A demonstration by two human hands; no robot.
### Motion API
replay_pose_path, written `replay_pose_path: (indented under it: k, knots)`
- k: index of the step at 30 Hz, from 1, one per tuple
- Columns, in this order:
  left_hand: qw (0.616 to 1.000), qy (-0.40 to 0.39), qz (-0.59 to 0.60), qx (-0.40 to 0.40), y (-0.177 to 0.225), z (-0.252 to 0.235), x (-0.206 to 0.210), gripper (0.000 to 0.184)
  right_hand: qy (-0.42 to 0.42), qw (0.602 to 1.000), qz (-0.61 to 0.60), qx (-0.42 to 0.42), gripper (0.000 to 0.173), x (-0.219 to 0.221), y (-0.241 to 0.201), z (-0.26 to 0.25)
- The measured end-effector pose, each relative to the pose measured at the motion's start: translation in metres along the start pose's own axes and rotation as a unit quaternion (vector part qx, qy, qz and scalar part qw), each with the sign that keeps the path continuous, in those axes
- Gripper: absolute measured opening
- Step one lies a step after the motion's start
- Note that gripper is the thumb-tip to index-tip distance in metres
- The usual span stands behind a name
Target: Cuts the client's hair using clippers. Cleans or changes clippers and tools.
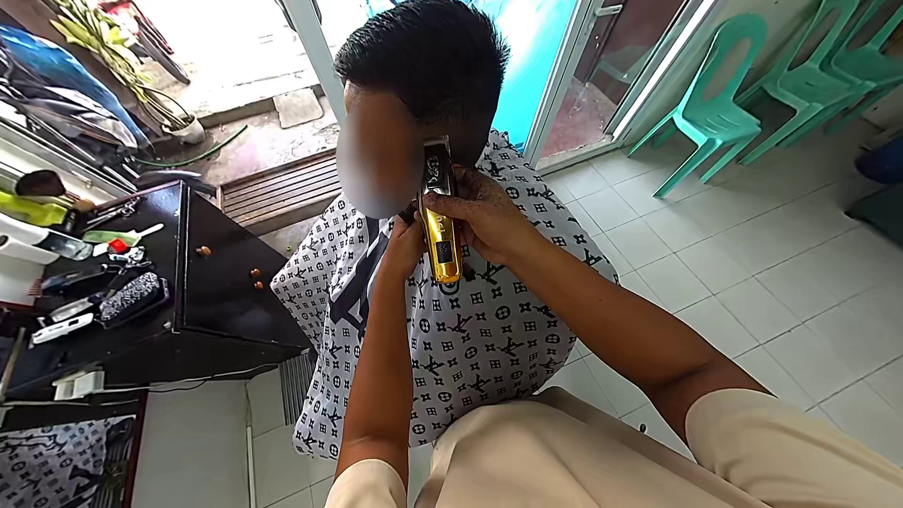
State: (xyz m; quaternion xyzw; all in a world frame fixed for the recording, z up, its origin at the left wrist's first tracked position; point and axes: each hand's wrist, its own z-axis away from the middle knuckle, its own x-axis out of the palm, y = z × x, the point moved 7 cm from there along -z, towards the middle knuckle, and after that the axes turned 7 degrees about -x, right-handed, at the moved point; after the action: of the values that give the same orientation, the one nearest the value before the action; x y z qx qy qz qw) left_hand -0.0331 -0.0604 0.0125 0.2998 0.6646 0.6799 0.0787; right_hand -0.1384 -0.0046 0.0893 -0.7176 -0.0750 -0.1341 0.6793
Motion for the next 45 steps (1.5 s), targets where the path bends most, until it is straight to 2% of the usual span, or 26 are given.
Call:
replay_pose_path:
  k: [4,8,11,15,19,23,26,30,34,37,42,45]
  knots:
    - [0.999,0.025,-0.023,-0.013,-0.001,0.002,-0.003,0.027,-0.01,0.999,-0.024,0.036,0.039,0.003,0.006,0.002]
    - [1.0,0.009,-0.018,0.013,0.004,0.003,0.0,0.026,0.001,1.0,0.0,0.017,0.047,0.006,0.003,0.001]
    - [0.999,0.024,-0.024,0.004,0.005,0.005,-0.001,0.027,0.001,0.998,-0.025,0.049,0.039,0.01,0.008,0.003]
    - [1.0,-0.002,0.007,0.017,0.007,0.004,0.0,0.024,0.013,1.0,-0.013,0.019,0.048,0.012,0.008,0.001]
    - [1.0,-0.009,-0.011,0.001,0.003,0.006,-0.004,0.022,0.01,0.999,-0.032,0.033,0.039,0.016,0.013,0.002]
    - [1.0,-0.009,-0.017,0.013,0.012,0.014,0.002,0.023,0.018,1.0,-0.021,0.004,0.048,0.016,0.012,-0.001]
    - [1.0,-0.006,-0.024,0.016,0.004,0.011,-0.005,0.019,0.018,0.999,-0.036,0.022,0.04,0.017,0.015,0.001]
    - [1.0,-0.021,-0.015,0.005,0.009,0.006,0.0,0.018,0.022,0.999,-0.035,-0.002,0.048,0.017,0.01,-0.001]
    - [0.999,0.009,-0.032,0.003,0.01,0.013,-0.001,0.024,0.011,0.999,-0.046,0.014,0.039,0.015,0.011,0.0]
    - [0.999,0.015,-0.042,0.009,0.009,0.008,0.0,0.026,0.012,1.0,-0.019,-0.018,0.049,0.008,0.004,-0.002]
    - [0.998,0.017,-0.057,-0.014,-0.004,-0.002,-0.007,0.025,-0.014,0.996,-0.083,0.011,0.037,-0.007,0.013,0.004]
    - [0.999,0.014,-0.046,-0.016,-0.003,-0.003,-0.003,0.027,-0.022,0.995,-0.099,-0.013,0.037,-0.009,0.006,0.002]
